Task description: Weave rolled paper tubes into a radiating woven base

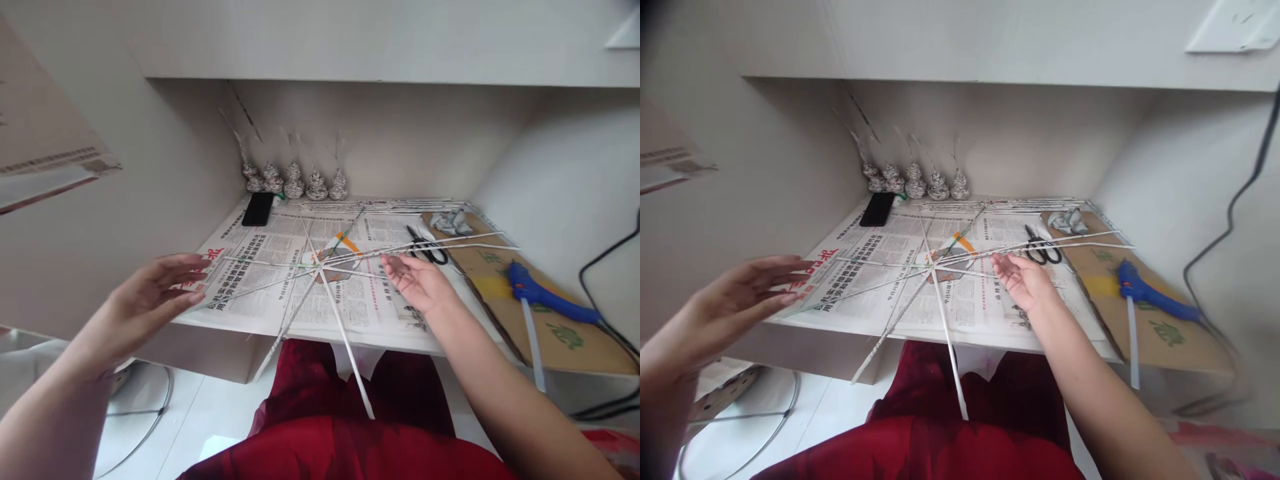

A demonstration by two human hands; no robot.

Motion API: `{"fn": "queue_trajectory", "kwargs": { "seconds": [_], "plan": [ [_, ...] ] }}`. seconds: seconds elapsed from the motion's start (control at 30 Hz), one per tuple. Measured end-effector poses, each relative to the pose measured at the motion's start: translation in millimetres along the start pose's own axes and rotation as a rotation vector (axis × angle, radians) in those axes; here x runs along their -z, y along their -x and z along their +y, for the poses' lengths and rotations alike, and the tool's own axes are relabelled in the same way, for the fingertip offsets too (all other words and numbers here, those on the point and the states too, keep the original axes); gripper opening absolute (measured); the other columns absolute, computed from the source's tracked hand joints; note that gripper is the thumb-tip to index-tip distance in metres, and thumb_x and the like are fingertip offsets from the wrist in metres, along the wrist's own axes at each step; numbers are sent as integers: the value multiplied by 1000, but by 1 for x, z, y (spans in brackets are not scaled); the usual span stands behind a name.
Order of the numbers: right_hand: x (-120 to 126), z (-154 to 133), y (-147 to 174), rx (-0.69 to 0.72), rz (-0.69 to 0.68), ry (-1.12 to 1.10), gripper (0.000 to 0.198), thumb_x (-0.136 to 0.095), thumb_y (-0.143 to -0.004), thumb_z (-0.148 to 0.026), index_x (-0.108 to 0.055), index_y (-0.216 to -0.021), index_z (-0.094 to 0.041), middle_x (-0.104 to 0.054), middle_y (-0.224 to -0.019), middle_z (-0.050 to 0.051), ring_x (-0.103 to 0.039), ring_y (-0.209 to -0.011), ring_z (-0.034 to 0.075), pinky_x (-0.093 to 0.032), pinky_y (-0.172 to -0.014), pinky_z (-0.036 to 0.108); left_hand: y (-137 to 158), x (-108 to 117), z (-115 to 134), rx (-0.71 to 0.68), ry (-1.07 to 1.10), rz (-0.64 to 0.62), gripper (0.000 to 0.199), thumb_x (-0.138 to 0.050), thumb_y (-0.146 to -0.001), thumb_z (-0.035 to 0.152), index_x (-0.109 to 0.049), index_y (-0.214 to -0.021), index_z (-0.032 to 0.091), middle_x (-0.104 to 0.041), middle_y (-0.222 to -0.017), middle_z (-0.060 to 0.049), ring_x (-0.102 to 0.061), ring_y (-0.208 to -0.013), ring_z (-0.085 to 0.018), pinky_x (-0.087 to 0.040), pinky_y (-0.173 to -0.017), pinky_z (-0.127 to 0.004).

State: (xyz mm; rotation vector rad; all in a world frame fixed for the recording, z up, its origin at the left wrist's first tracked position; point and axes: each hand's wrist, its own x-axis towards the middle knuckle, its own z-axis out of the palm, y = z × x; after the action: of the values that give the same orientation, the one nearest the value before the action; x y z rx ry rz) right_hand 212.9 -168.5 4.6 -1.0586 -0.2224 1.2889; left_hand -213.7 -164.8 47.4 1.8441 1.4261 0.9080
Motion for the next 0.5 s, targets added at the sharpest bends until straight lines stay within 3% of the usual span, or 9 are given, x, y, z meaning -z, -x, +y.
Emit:
{"fn": "queue_trajectory", "kwargs": {
  "seconds": [0.07, 0.13, 0.2, 0.37, 0.5],
  "plan": [
    [2, 0, -6, -21, -17, -28, 15, -48, -85, -3, -59, -82, -12, -71, -81, 14, -70, -76, 17, -61, -63, 23, -24, -21, 8, -5, 51, -147, 53, -66, -77, 50, -54, -124, 28, -64, -126, -3, -57, -117, -21, -47, -98, -34],
    [3, -1, -12, -29, -23, -49, 14, -47, -86, -3, -58, -84, -12, -71, -79, 13, -70, -72, 16, -60, -61, 22, -45, -42, 13, -10, -49, -192, 39, -59, -80, 55, -68, -97, 21, -70, -112, -5, -60, -111, -23, -45, -99, -35],
    [3, -1, -16, -29, -15, -64, 14, -47, -86, -3, -58, -85, -12, -70, -76, 12, -69, -69, 15, -60, -59, 21, -64, -63, 17, -32, -107, -226, 43, -55, -80, 60, -71, -81, 20, -74, -96, -5, -65, -96, -23, -47, -93, -35],
    [-3, -1, -26, -40, -13, -50, 14, -48, -85, -1, -58, -83, -11, -68, -73, 11, -67, -64, 14, -57, -54, 19, -104, -103, 23, -184, -36, -381, 48, -64, -75, 50, -66, -113, 21, -71, -108, -6, -64, -102, -22, -48, -92, -35],
    [-7, 2, -32, -20, -59, 11, 15, -50, -84, -1, -59, -80, -11, -67, -69, 7, -64, -59, 11, -55, -50, 18, -123, -123, 15, -175, -55, -439, 44, -65, -73, 46, -68, -107, 17, -72, -103, -8, -66, -98, -23, -48, -91, -35]
  ]
}}
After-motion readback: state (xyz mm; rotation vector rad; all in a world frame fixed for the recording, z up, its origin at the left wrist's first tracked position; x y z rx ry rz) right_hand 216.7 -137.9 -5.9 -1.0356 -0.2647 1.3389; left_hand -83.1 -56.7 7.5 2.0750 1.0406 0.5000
